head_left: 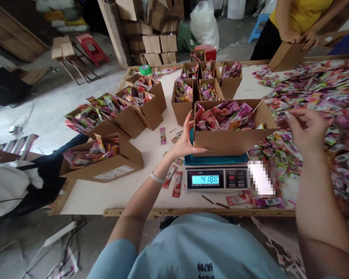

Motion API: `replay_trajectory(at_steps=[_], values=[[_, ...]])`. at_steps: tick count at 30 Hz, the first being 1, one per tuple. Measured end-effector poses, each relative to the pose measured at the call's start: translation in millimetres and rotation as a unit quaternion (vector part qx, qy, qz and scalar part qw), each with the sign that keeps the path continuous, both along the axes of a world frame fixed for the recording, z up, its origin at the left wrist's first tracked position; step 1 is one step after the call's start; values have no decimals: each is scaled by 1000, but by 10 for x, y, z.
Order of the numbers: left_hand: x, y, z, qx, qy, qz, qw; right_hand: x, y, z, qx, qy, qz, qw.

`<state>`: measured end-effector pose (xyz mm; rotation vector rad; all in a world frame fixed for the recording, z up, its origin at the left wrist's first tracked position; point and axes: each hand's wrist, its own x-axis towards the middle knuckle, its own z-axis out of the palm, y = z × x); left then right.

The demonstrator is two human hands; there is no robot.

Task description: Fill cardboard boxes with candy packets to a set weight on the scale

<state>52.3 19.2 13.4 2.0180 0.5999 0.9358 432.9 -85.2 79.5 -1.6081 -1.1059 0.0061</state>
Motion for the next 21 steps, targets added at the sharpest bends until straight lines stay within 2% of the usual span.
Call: replay_trajectory(at_steps=[2, 4, 6, 7, 8, 10, 11, 13, 15, 18, 21], values=[[-92, 17, -14, 6, 4, 11, 1000, -194, -92, 101, 60, -14, 19, 998], [-143, 42, -36, 14, 11, 19, 1000, -450, -85, 370, 99, -56, 72, 991], [-154, 66, -59, 21, 19, 22, 999, -733, 50, 682, 51, -121, 179, 975], [-151, 73, -69, 22, 21, 20, 999, -879, 159, 814, -15, -159, 246, 956], [-148, 77, -77, 21, 20, 17, 999, -1024, 286, 915, -99, -198, 310, 925], [-155, 71, -85, 20, 11, 8, 1000, -1287, 547, 1018, -255, -275, 395, 839], [-170, 62, -86, 22, 6, 4, 1000, -1392, 661, 1030, -303, -308, 419, 798], [-220, 37, -81, 30, 3, 0, 1000, -1521, 821, 1019, -337, -350, 450, 749], [-284, 13, -70, 38, 4, 3, 999, -1537, 886, 1015, -324, -348, 474, 741], [-351, -6, -39, 50, -10, 0, 999, -1451, 876, 1077, -289, -317, 477, 767], [-370, -8, 56, 62, -25, -10, 998, -1369, 824, 1188, -265, -297, 482, 780]])
